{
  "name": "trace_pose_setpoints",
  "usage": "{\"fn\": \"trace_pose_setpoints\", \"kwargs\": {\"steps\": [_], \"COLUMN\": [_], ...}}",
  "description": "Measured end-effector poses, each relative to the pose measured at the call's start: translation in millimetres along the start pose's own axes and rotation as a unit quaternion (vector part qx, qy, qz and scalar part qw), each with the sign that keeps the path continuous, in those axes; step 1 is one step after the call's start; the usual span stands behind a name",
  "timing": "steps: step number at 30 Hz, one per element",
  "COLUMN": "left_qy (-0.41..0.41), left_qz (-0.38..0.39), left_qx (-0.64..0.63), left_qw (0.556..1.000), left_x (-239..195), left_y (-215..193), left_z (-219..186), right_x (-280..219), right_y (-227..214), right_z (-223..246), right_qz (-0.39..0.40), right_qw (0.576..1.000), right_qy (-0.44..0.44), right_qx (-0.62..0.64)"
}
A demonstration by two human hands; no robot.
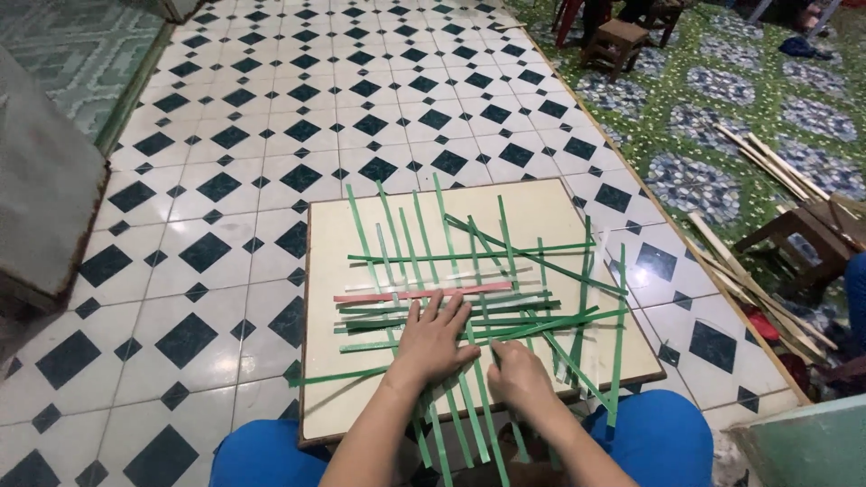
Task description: Weaving thin green and pink plastic strips into a grid pattern on a small board
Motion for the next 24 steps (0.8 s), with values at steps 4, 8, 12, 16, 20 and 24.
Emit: {"fn": "trace_pose_setpoints", "kwargs": {"steps": [4, 8, 12, 16, 20, 24], "left_qy": [0.002, -0.001, 0.008, 0.008, -0.003, -0.002], "left_qz": [-0.003, 0.004, 0.011, 0.066, 0.080, 0.084], "left_qx": [0.006, 0.003, 0.007, 0.036, 0.043, 0.050], "left_qw": [1.000, 1.000, 1.000, 0.997, 0.996, 0.995], "left_x": [1.3, 0.9, -3.5, 1.3, -2.4, -8.3], "left_y": [3.4, 3.6, -5.9, -7.1, -9.8, -19.3], "left_z": [2.4, 0.5, -6.0, -11.2, -13.2, -19.9], "right_x": [1.7, 0.9, 1.0, -14.8, -27.4, -59.6], "right_y": [4.3, -2.0, -0.4, -31.3, -79.5, -92.6], "right_z": [6.0, 14.0, 15.1, 19.2, -8.5, -9.3], "right_qz": [-0.026, -0.010, -0.019, 0.032, 0.019, 0.110], "right_qw": [0.998, 0.998, 0.998, 0.998, 0.995, 0.967], "right_qy": [-0.056, -0.050, -0.049, -0.018, 0.096, 0.217], "right_qx": [0.022, 0.032, 0.029, 0.040, 0.029, -0.071]}}
Point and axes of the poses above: each hand's wrist, its own x-axis towards the middle knuckle, its own y-axis out of the palm, z = x × y, the point moved 5 cm from there along x, towards the middle knuckle, and after that the axes turned 12 degrees about y, right-handed, at the moved point
